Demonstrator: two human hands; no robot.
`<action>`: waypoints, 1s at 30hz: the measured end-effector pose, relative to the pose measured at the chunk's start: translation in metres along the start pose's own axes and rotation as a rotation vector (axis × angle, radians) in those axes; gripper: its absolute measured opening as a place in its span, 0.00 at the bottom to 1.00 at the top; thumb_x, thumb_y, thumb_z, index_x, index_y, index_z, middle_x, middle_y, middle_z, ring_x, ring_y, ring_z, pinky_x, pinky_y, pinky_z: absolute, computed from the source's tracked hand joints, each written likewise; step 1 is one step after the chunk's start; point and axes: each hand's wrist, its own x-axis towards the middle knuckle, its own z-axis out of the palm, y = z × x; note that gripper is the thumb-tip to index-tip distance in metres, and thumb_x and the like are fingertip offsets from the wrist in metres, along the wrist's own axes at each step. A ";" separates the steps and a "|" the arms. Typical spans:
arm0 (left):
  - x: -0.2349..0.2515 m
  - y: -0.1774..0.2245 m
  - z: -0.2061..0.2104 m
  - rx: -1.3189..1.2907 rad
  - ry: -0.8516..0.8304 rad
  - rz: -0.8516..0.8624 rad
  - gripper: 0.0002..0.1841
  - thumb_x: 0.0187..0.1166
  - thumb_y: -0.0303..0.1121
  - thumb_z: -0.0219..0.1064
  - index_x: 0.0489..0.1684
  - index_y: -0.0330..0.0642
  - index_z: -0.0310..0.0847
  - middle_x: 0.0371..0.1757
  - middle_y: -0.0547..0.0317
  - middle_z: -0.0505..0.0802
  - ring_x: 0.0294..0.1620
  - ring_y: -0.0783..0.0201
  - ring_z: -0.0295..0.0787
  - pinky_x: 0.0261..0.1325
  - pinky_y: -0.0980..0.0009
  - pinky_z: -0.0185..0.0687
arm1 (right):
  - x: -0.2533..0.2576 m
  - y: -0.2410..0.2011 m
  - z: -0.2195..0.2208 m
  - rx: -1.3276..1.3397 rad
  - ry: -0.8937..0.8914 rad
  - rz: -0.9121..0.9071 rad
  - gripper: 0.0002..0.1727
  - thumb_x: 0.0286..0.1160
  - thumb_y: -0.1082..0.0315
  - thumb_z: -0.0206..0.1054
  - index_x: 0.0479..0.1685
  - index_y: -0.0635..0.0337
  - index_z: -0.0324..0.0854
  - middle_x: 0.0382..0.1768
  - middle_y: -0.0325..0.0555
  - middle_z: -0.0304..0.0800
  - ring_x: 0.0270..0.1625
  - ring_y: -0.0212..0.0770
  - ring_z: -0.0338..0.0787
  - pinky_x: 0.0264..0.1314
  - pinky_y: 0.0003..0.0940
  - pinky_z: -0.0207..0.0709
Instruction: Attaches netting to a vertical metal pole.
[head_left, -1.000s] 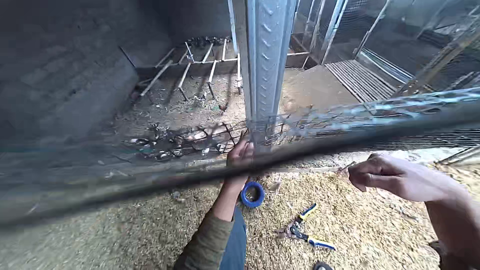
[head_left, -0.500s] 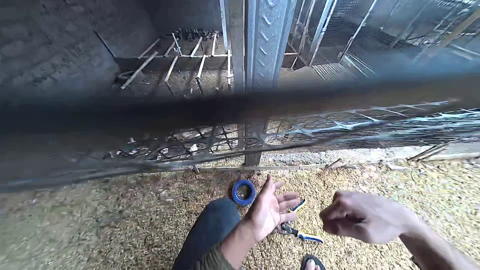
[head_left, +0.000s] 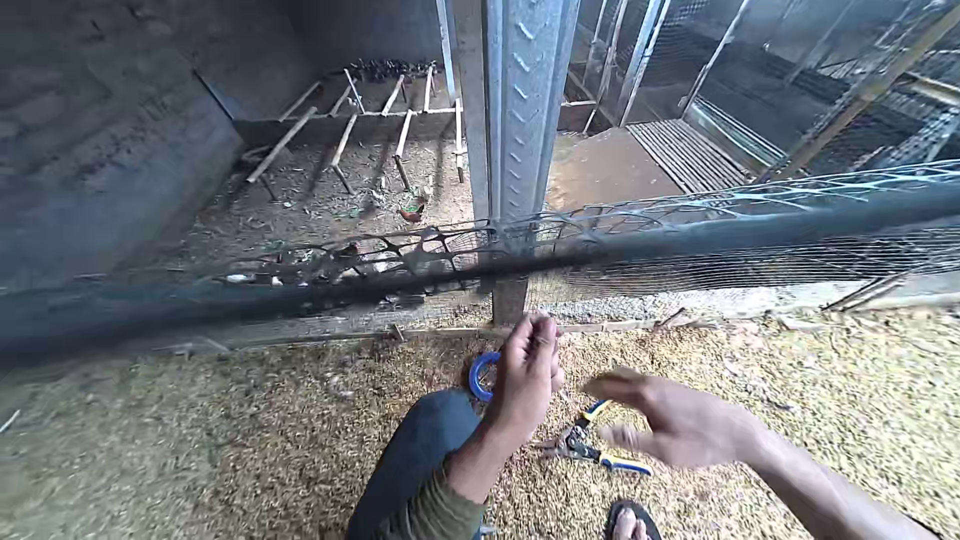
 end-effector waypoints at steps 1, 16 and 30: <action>-0.004 -0.004 0.004 0.035 -0.012 0.017 0.09 0.92 0.33 0.48 0.45 0.45 0.74 0.19 0.75 0.67 0.14 0.79 0.60 0.17 0.82 0.59 | 0.007 -0.005 -0.003 0.092 0.197 -0.013 0.42 0.84 0.34 0.53 0.83 0.59 0.73 0.74 0.52 0.84 0.77 0.47 0.83 0.79 0.50 0.76; 0.039 0.019 -0.013 1.089 0.459 0.878 0.35 0.81 0.51 0.68 0.82 0.38 0.72 0.88 0.25 0.61 0.89 0.31 0.55 0.84 0.31 0.49 | 0.053 -0.024 -0.012 0.963 0.829 -0.403 0.16 0.96 0.65 0.46 0.53 0.57 0.82 0.37 0.36 0.94 0.38 0.34 0.94 0.50 0.36 0.91; 0.185 0.085 -0.018 1.433 0.452 0.848 0.39 0.88 0.49 0.55 0.97 0.45 0.47 0.96 0.32 0.38 0.97 0.41 0.27 0.89 0.27 0.20 | 0.062 -0.030 -0.050 0.452 1.103 -0.122 0.24 0.91 0.62 0.45 0.36 0.56 0.87 0.17 0.23 0.69 0.17 0.19 0.62 0.22 0.20 0.59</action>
